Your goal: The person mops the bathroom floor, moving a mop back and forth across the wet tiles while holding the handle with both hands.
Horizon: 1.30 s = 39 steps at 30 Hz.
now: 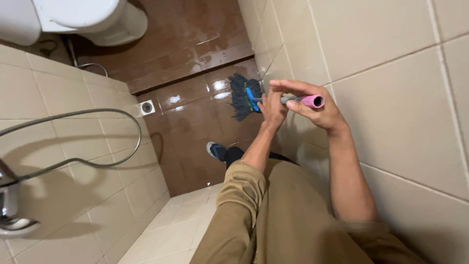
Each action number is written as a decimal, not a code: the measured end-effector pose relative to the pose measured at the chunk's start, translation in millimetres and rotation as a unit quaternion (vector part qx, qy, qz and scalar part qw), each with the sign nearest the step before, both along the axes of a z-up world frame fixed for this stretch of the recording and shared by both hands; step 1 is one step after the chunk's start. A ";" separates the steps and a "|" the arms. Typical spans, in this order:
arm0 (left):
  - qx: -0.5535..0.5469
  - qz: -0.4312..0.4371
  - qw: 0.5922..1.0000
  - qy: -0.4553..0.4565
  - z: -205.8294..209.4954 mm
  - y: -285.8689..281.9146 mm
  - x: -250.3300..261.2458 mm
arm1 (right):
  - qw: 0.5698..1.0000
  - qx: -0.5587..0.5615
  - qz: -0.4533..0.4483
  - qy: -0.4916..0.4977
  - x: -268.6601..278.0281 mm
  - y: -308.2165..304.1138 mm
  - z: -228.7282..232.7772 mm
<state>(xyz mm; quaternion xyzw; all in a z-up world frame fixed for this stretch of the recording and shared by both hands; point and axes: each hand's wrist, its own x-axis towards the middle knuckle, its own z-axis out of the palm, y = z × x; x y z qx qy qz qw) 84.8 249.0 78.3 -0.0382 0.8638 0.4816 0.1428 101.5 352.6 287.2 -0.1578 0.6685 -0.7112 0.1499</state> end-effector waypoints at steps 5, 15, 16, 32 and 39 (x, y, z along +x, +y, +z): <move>-0.076 -0.028 0.996 -0.033 4.1 -19.4 -1.1 | 0.999 -0.013 -0.031 0.018 4.8 -12.7 -9.0; -0.128 -0.005 0.991 -0.046 -14.2 -99.0 2.8 | 0.991 -0.130 -0.008 -0.008 -9.9 -72.4 -47.3; -0.130 -0.002 0.990 -0.053 -15.2 -109.9 3.9 | 0.991 -0.132 -0.008 -0.014 -10.7 -81.0 -51.1; -0.199 0.165 0.959 -0.116 -60.9 -315.5 47.8 | 0.977 -0.131 0.131 -0.103 -25.7 -273.6 -93.4; -0.182 0.276 0.935 -0.127 -96.6 -380.6 88.6 | 0.966 -0.111 0.208 -0.105 -8.2 -345.4 -106.7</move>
